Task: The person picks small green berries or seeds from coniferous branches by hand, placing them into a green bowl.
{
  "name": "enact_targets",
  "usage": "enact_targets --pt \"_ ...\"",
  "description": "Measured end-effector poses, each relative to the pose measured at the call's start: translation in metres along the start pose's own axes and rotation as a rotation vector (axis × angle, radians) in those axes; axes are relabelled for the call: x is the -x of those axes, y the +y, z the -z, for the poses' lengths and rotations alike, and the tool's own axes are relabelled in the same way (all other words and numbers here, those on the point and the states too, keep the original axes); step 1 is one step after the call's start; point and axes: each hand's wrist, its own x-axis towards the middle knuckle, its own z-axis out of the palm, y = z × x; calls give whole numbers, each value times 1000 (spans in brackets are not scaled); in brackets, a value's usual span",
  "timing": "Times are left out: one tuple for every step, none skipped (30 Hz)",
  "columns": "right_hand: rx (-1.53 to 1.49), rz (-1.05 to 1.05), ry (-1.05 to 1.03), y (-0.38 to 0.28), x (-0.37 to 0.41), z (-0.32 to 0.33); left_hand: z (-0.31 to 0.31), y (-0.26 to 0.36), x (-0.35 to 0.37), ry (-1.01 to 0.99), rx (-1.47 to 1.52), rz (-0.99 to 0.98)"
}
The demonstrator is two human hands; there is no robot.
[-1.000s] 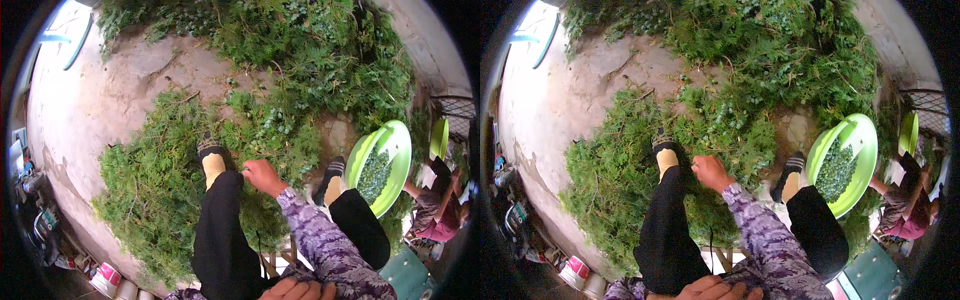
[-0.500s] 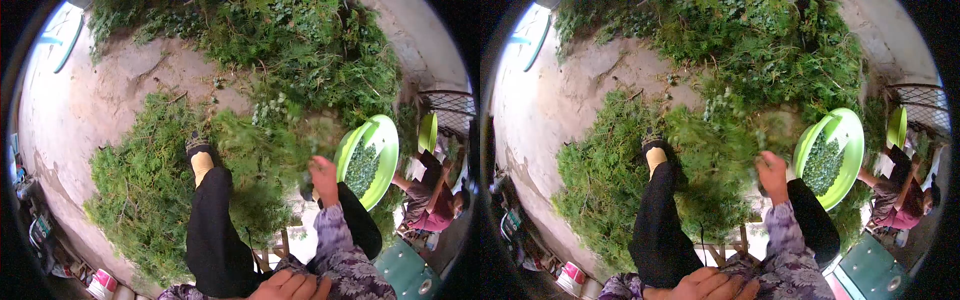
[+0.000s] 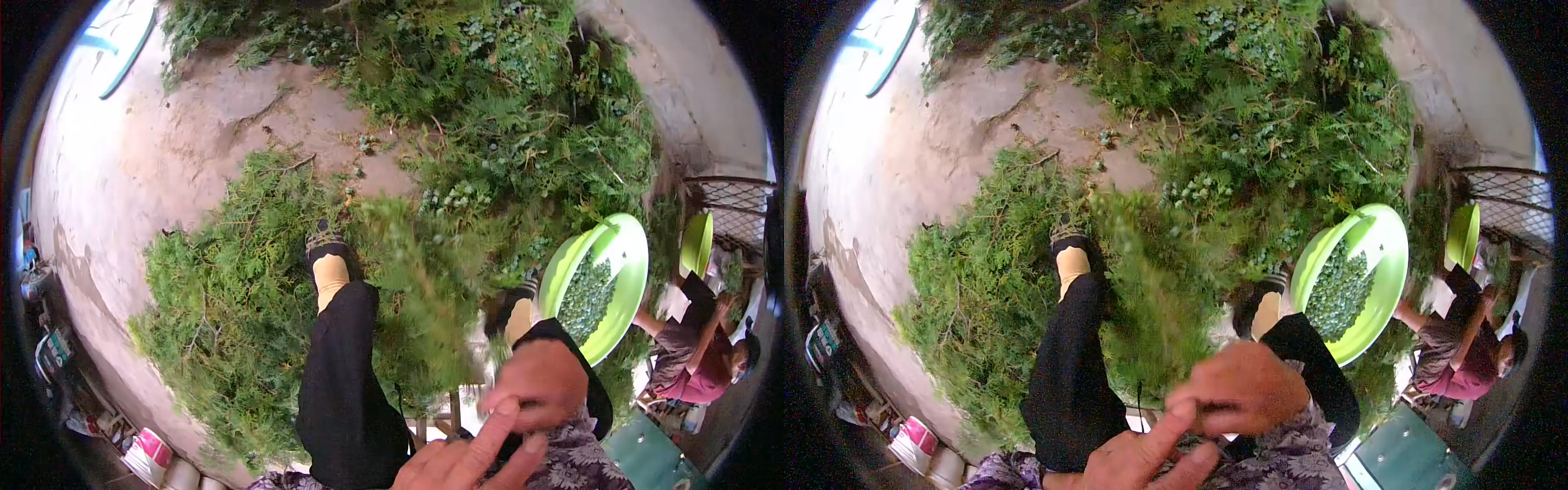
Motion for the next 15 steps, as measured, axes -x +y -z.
enact_targets --pt "8 8 -5 -10 -9 10 1 1 -1 9 -8 -4" --pt "40 19 -505 -21 -23 22 3 2 -2 11 2 50" --pt "72 25 -1005 -27 -31 29 4 3 -2 13 15 105" --pt "77 27 -1010 -26 -24 22 -3 2 5 29 -47 107" --pt "-124 343 -422 -24 -13 10 2 4 -1 34 -48 106" --pt "-312 626 189 -22 -2 0 10 8 -8 6 -44 87" --pt "-309 627 188 -28 -4 -2 16 10 -12 -24 -40 67" --pt "-254 565 251 -36 -5 -3 15 11 -8 -22 -42 63" --pt "-200 503 314 -42 -7 -4 14 12 -2 -82 -54 90" --pt "-199 504 313 -45 -13 2 13 11 4 -143 -67 118" --pt "-83 410 -77 -47 -22 14 12 8 7 -142 -66 119" --pt "33 304 -465 -47 -28 20 11 3 11 -122 -11 61" --pt "31 305 -470 -41 -29 17 12 0 13 -100 44 5" --pt "-161 318 -411 -27 -30 11 15 -3 15 -95 42 9" --pt "-353 328 -350 -12 -30 3 18 -6 17 -143 89 -18"
